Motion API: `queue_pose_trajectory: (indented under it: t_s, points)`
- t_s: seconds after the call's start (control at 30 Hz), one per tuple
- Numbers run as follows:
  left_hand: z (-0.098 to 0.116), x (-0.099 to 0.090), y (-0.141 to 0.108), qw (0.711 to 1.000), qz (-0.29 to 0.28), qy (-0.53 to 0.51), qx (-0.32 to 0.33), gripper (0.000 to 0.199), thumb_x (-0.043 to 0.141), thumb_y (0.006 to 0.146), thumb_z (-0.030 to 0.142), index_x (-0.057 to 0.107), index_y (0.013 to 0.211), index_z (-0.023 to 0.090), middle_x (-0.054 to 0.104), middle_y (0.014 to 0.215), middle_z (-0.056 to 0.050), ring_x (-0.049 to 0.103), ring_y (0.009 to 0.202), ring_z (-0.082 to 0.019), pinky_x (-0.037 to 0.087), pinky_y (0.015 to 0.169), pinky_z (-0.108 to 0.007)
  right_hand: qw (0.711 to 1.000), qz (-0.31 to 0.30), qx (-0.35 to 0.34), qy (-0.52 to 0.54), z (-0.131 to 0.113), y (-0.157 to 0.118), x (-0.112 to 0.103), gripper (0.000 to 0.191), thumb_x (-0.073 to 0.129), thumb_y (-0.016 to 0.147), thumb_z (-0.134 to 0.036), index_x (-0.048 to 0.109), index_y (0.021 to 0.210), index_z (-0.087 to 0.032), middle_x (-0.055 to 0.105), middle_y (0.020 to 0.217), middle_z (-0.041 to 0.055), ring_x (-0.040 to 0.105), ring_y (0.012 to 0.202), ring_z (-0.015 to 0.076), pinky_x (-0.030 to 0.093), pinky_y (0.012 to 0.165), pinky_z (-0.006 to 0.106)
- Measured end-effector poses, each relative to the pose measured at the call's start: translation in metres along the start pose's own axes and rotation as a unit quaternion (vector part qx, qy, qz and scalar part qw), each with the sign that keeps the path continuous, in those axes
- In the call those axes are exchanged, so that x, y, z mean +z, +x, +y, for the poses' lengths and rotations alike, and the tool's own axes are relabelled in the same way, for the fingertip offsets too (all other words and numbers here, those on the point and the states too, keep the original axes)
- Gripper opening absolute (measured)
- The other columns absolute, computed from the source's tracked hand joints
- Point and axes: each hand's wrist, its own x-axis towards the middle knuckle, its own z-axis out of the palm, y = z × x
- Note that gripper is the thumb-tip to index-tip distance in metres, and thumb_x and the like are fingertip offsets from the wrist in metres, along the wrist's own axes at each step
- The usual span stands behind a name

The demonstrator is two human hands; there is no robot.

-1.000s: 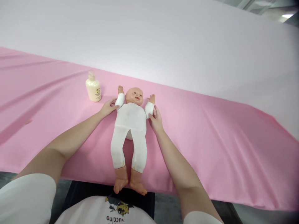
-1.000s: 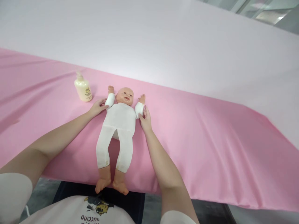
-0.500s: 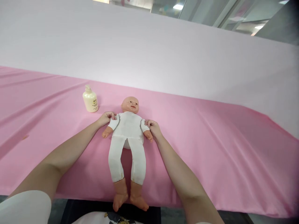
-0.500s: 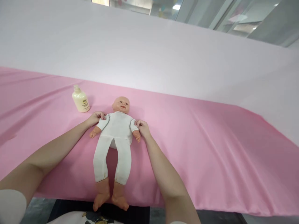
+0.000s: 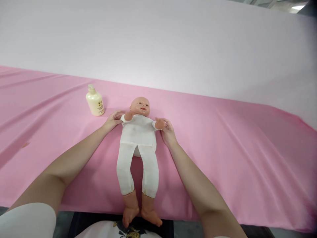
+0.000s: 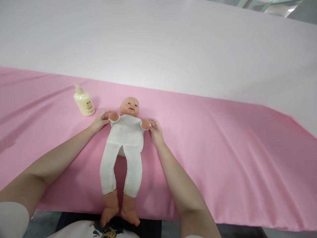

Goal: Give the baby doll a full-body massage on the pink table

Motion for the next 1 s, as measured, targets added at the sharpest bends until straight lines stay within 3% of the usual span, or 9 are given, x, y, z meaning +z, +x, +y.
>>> queue_pose_trajectory:
  t_s: [0.1, 0.2, 0.3, 0.5, 0.63, 0.77, 0.87, 1.0]
  points:
    - [0.001, 0.001, -0.002, 0.997, 0.030, 0.072, 0.029, 0.089, 0.082, 0.069, 0.038, 0.040, 0.146, 0.023, 0.070, 0.105, -0.006, 0.069, 0.100, -0.023, 0.052, 0.094, -0.039, 0.998, 0.044, -0.037, -0.022, -0.005, -0.006, 0.003, 0.051, 0.072, 0.078, -0.040, 0.045, 0.121, -0.030, 0.071, 0.111, 0.0041, 0.069, 0.097, 0.0197, 0.056, 0.088, 0.037]
    - [0.003, 0.003, -0.008, 0.984, 0.051, 0.163, 0.053, 0.087, 0.076, 0.078, 0.042, 0.032, 0.151, 0.022, 0.069, 0.097, -0.004, 0.066, 0.093, -0.020, 0.049, 0.094, -0.037, 0.993, 0.075, -0.072, -0.057, -0.006, -0.011, 0.004, 0.049, 0.069, 0.084, -0.041, 0.042, 0.125, -0.031, 0.070, 0.109, 0.0022, 0.068, 0.094, 0.0164, 0.056, 0.087, 0.034]
    - [0.007, 0.006, -0.012, 0.975, 0.045, 0.208, 0.065, 0.072, 0.069, 0.084, 0.044, 0.037, 0.145, 0.021, 0.068, 0.097, -0.003, 0.063, 0.088, -0.018, 0.049, 0.088, -0.034, 0.991, 0.065, -0.069, -0.097, -0.006, -0.013, 0.005, 0.052, 0.068, 0.086, -0.042, 0.045, 0.130, -0.029, 0.069, 0.114, 0.0046, 0.067, 0.100, 0.0178, 0.054, 0.092, 0.035]
    - [0.008, 0.007, -0.009, 0.968, 0.044, 0.243, 0.045, 0.052, 0.064, 0.084, 0.049, 0.054, 0.127, 0.021, 0.068, 0.113, -0.006, 0.063, 0.098, -0.020, 0.049, 0.088, -0.033, 0.981, 0.003, -0.031, -0.191, -0.002, -0.009, 0.004, 0.065, 0.071, 0.083, -0.049, 0.051, 0.141, -0.029, 0.053, 0.150, 0.0103, 0.059, 0.125, 0.0252, 0.049, 0.106, 0.045]
    - [0.007, 0.007, -0.007, 0.962, 0.066, 0.264, 0.023, 0.050, 0.061, 0.084, 0.051, 0.060, 0.122, 0.019, 0.068, 0.117, -0.009, 0.062, 0.100, -0.022, 0.048, 0.091, -0.035, 0.971, 0.024, -0.027, -0.235, 0.000, -0.007, 0.001, 0.059, 0.068, 0.085, -0.052, 0.059, 0.137, -0.026, 0.057, 0.144, 0.0120, 0.055, 0.130, 0.0273, 0.045, 0.112, 0.051]
    - [0.006, 0.006, -0.006, 0.953, 0.060, 0.295, 0.017, 0.050, 0.057, 0.086, 0.052, 0.065, 0.120, 0.017, 0.069, 0.119, -0.011, 0.063, 0.103, -0.025, 0.047, 0.094, -0.038, 0.971, 0.002, -0.023, -0.238, -0.002, -0.007, 0.001, 0.053, 0.063, 0.089, -0.050, 0.061, 0.135, -0.023, 0.062, 0.139, 0.0118, 0.058, 0.127, 0.0274, 0.042, 0.114, 0.052]
    - [0.003, 0.003, -0.004, 0.958, 0.054, 0.281, -0.004, 0.050, 0.058, 0.085, 0.052, 0.065, 0.121, 0.017, 0.071, 0.116, -0.010, 0.064, 0.103, -0.026, 0.047, 0.094, -0.039, 0.978, -0.001, -0.022, -0.205, 0.000, -0.006, 0.001, 0.054, 0.060, 0.090, -0.055, 0.059, 0.135, -0.023, 0.063, 0.140, 0.0106, 0.058, 0.129, 0.0261, 0.042, 0.116, 0.050]
    - [-0.005, -0.001, 0.003, 0.990, 0.049, 0.129, -0.020, 0.061, 0.071, 0.071, 0.045, 0.060, 0.123, 0.015, 0.072, 0.115, -0.011, 0.066, 0.105, -0.026, 0.049, 0.096, -0.040, 0.991, 0.004, -0.018, -0.131, 0.008, -0.003, -0.001, 0.060, 0.065, 0.086, -0.059, 0.054, 0.133, -0.023, 0.063, 0.138, 0.0118, 0.061, 0.129, 0.0248, 0.046, 0.114, 0.048]
